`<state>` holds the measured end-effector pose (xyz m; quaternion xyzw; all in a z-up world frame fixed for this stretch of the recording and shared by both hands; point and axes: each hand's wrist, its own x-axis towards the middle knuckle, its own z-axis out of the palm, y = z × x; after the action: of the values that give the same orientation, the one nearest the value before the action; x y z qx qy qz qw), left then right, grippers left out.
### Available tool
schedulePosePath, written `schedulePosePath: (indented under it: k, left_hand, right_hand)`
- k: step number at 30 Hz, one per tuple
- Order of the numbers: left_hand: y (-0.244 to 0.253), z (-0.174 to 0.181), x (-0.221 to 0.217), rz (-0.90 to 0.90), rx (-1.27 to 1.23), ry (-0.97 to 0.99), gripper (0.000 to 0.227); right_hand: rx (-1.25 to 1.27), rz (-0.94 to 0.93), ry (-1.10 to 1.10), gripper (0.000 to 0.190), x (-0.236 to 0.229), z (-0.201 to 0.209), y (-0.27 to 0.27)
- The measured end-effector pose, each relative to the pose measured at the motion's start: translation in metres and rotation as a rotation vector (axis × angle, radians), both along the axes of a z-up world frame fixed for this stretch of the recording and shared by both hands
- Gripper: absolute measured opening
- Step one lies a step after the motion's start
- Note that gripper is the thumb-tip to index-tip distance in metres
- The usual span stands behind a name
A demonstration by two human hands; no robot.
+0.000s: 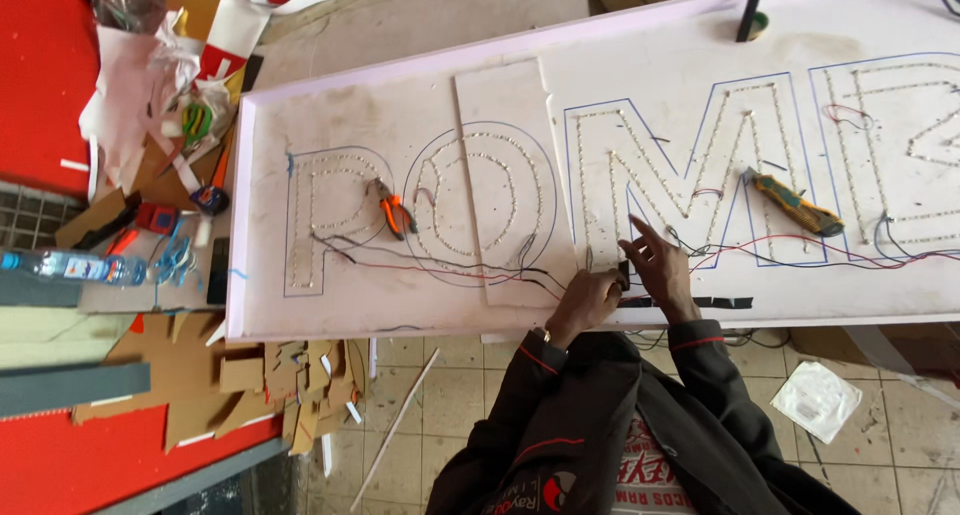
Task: The person connects and secures wires on a large white board with LED strips arranged to spell 'POMIS'. They use electrical tape to bundle and attach wires to the board surface, working along the letter outlines.
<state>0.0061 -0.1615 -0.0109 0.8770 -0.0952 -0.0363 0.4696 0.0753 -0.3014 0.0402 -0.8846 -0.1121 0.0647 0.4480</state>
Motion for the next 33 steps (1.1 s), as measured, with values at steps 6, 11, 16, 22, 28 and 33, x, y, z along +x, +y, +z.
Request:
schedulePosePath:
  k: [6, 11, 16, 22, 28, 33]
  left_hand:
    - [0.003, 0.001, -0.001, -0.086, -0.224, -0.036, 0.025]
    - [0.008, 0.02, -0.002, -0.083, -0.345, 0.075, 0.037]
    - [0.009, 0.068, -0.003, -0.004, -0.376, 0.263, 0.026]
    - [0.017, 0.041, 0.001, 0.078, -0.312, 0.358, 0.021]
    - [0.014, 0.051, -0.003, 0.063, -0.342, 0.315, 0.02]
    - [0.01, 0.071, -0.009, 0.01, -0.327, 0.195, 0.029]
  right_hand:
    - [0.132, 0.434, -0.272, 0.049, -0.014, -0.006, -0.026]
    - [0.035, 0.484, -0.399, 0.048, -0.02, -0.018, -0.029]
    - [-0.131, 0.472, -0.502, 0.018, -0.023, -0.039, -0.028]
    - [0.015, 0.488, -0.453, 0.018, -0.027, -0.022, -0.03]
    - [0.151, 0.294, -0.268, 0.011, -0.027, -0.044, -0.033]
    - [0.108, 0.059, -0.169, 0.008, -0.028, -0.036, -0.025]
